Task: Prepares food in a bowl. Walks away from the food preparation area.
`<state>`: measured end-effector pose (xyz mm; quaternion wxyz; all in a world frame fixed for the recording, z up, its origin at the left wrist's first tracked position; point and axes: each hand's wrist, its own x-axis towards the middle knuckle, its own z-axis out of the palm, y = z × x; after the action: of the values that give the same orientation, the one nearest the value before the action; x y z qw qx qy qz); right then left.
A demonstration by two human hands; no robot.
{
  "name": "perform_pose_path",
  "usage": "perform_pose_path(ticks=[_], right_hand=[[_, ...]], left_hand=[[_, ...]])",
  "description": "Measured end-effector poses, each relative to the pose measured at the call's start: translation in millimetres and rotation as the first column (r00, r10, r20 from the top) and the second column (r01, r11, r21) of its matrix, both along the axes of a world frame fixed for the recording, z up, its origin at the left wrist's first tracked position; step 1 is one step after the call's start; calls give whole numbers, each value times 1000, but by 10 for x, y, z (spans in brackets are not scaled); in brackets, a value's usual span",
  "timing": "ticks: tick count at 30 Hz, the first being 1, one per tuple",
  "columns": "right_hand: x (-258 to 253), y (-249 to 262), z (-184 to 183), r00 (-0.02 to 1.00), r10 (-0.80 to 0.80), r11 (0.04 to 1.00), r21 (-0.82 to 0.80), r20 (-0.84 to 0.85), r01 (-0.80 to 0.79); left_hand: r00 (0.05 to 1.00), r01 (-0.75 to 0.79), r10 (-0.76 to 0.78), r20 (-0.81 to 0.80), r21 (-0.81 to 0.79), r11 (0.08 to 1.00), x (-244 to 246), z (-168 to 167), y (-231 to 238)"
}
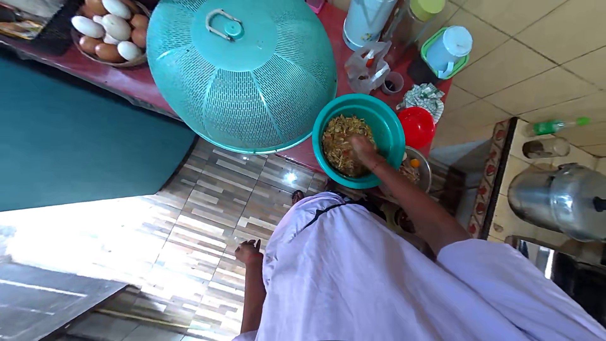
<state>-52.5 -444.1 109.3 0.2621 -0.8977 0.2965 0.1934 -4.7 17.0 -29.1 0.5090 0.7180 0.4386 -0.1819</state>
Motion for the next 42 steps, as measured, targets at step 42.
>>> perform_pose_path(ticks=[42], right_hand=[[334, -525, 48, 966, -251, 962, 91, -62, 256]], left_hand=[[231, 889, -845, 483, 248, 384, 128, 1361, -2771]])
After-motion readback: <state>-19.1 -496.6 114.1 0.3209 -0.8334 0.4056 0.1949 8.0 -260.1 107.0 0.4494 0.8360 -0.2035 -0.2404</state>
